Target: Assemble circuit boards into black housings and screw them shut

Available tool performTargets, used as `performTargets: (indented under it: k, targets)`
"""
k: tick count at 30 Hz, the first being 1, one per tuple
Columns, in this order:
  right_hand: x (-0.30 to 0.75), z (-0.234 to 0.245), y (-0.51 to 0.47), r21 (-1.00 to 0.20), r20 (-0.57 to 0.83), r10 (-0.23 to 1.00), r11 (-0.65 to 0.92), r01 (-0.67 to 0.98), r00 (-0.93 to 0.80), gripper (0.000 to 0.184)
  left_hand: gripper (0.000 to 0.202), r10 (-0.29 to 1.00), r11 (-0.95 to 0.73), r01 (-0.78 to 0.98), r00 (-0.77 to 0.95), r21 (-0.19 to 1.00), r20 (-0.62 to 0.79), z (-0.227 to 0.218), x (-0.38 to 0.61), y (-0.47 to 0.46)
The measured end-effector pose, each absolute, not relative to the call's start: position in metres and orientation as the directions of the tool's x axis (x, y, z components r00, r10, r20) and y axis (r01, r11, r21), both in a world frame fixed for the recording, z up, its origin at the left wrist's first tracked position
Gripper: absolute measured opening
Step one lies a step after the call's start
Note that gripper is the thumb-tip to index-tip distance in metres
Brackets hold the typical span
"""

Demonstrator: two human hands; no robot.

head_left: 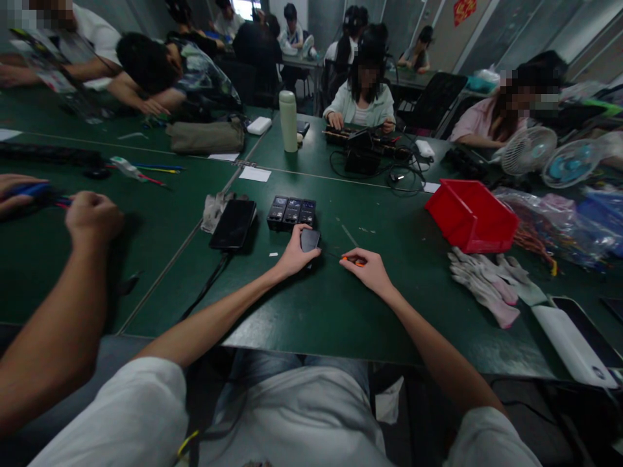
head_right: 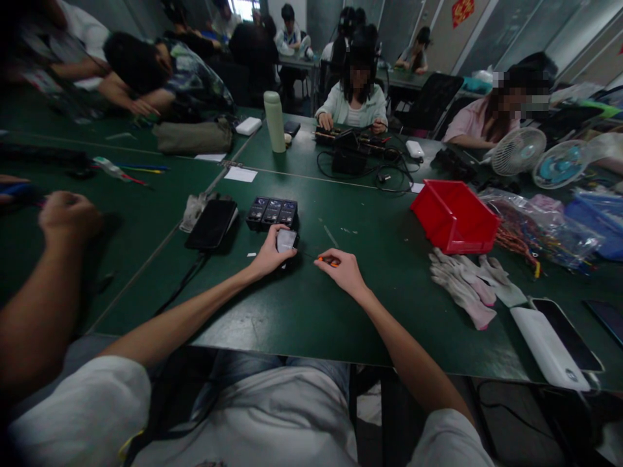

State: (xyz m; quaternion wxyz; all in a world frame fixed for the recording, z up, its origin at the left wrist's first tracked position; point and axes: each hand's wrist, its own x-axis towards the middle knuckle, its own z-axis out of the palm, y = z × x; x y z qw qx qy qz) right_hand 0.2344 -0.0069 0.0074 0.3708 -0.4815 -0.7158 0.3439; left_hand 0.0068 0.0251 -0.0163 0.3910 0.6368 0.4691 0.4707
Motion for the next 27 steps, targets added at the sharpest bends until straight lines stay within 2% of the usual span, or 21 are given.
performTargets:
  k: [6,12,15,20,27]
  targets:
    - [0.237,0.006,0.001,-0.989,0.02,0.991,0.039,0.141,-0.134,0.035,0.056,0.972,-0.232,0.212,0.099,0.949,0.215,-0.016,0.007,0.024]
    - [0.241,0.006,0.006,-0.994,-0.016,0.996,-0.026,-0.107,-0.091,0.025,0.056,0.973,-0.227,0.209,0.099,0.951,0.211,-0.014,0.008,0.023]
    - [0.242,0.006,0.006,-0.997,-0.026,0.993,-0.034,-0.069,-0.114,0.025,0.056,0.972,-0.234,0.219,0.082,0.947,0.221,-0.014,0.008,0.024]
    - [0.244,0.007,0.003,-0.988,-0.008,0.99,0.014,0.153,-0.142,0.033,0.055,0.971,-0.237,0.224,0.088,0.945,0.222,-0.013,0.007,0.024]
    - [0.242,0.013,0.001,-0.981,0.072,0.991,0.091,0.172,-0.111,0.031,0.054,0.973,-0.23,0.237,0.084,0.944,0.216,-0.012,0.008,0.023]
